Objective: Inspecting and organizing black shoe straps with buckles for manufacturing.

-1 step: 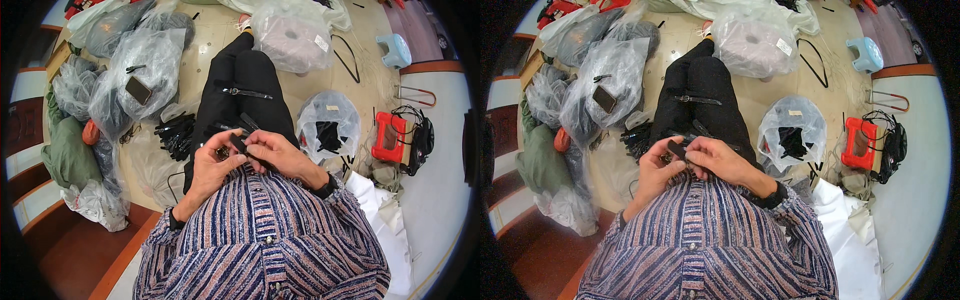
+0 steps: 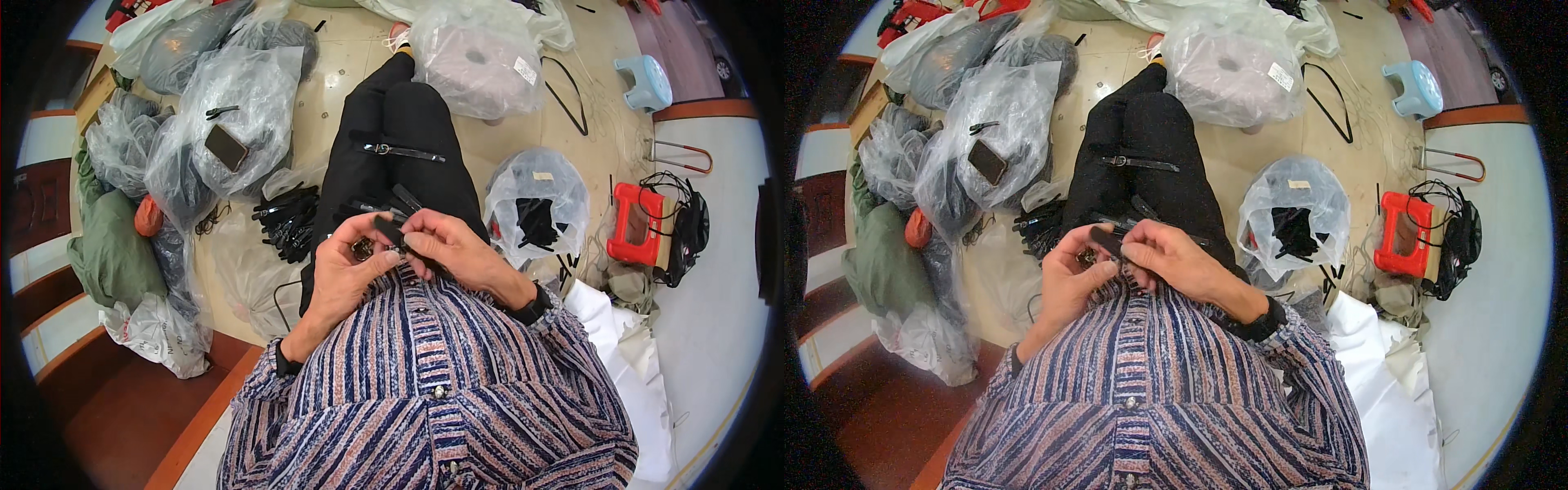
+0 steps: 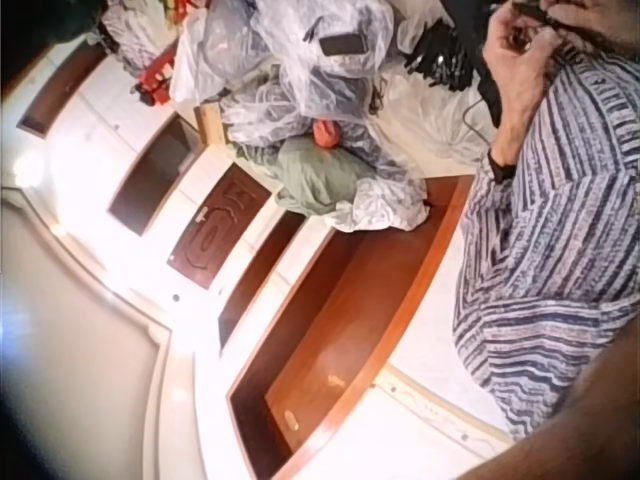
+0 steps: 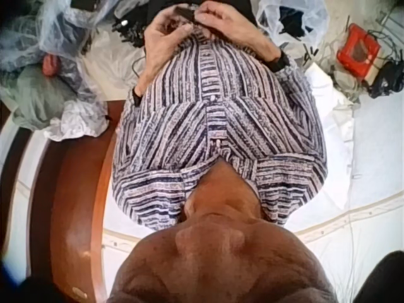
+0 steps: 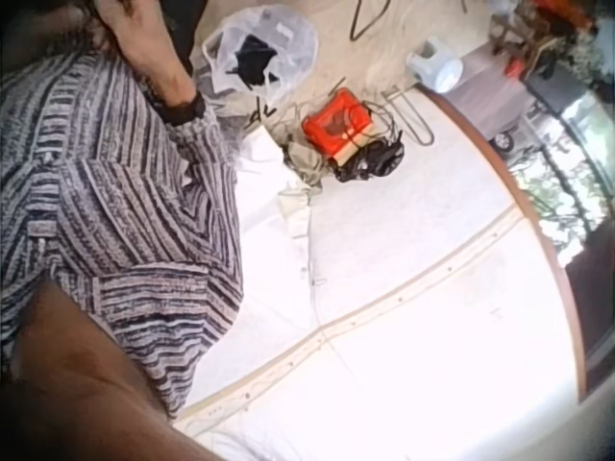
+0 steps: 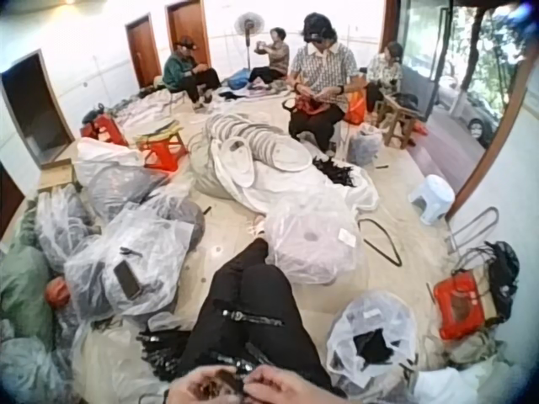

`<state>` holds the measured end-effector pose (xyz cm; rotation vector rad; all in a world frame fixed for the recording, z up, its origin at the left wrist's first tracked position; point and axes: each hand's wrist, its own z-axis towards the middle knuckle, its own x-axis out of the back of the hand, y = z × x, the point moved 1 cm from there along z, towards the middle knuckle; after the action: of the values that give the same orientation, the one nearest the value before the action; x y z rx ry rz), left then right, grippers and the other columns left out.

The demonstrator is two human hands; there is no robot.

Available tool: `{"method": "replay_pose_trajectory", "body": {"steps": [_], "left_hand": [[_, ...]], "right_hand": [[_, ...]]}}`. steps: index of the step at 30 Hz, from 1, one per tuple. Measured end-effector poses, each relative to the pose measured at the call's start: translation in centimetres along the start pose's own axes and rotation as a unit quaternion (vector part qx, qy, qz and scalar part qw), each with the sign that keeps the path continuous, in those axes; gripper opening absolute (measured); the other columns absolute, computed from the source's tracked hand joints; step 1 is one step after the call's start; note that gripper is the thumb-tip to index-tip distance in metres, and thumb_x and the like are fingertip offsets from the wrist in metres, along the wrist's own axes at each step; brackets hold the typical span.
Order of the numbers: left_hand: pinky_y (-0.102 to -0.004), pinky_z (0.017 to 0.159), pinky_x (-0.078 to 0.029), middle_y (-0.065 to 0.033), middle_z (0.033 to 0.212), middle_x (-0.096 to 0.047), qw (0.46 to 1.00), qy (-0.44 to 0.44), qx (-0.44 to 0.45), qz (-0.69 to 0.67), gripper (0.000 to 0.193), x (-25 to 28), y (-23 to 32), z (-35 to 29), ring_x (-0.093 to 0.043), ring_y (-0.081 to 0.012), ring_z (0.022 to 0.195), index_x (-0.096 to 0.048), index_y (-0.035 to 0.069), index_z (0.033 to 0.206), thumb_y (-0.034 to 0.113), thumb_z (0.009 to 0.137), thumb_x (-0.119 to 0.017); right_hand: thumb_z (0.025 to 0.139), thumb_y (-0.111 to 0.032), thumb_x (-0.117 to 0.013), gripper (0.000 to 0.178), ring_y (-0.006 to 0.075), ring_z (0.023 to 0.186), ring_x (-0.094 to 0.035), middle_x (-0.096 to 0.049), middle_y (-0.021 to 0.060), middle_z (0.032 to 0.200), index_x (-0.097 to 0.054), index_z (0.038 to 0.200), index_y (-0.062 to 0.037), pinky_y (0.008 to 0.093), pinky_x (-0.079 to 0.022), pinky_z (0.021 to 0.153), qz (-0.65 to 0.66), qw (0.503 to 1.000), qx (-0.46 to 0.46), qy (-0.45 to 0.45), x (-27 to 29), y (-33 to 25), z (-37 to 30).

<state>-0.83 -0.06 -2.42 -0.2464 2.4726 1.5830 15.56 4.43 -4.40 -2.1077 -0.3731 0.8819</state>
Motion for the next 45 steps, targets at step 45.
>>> {"method": "replay_pose_trajectory", "body": {"steps": [45], "left_hand": [[-0.0193,0.052,-0.037,0.0021,0.061,-0.056,0.985,0.059,0.023,0.158,0.011,2.2,0.3,2.0,-0.047,-0.0032,0.057,-0.060,0.000,0.077,0.011,0.078,-0.061]], "right_hand": [[0.077,-0.023,-0.062,0.024,0.0109,0.054,-0.049,-0.055,0.0076,0.059,-0.059,0.074,0.0008,0.0264,-0.039,0.050,-0.290,0.949,0.022,0.122,1.6,-0.5,1.7]]}}
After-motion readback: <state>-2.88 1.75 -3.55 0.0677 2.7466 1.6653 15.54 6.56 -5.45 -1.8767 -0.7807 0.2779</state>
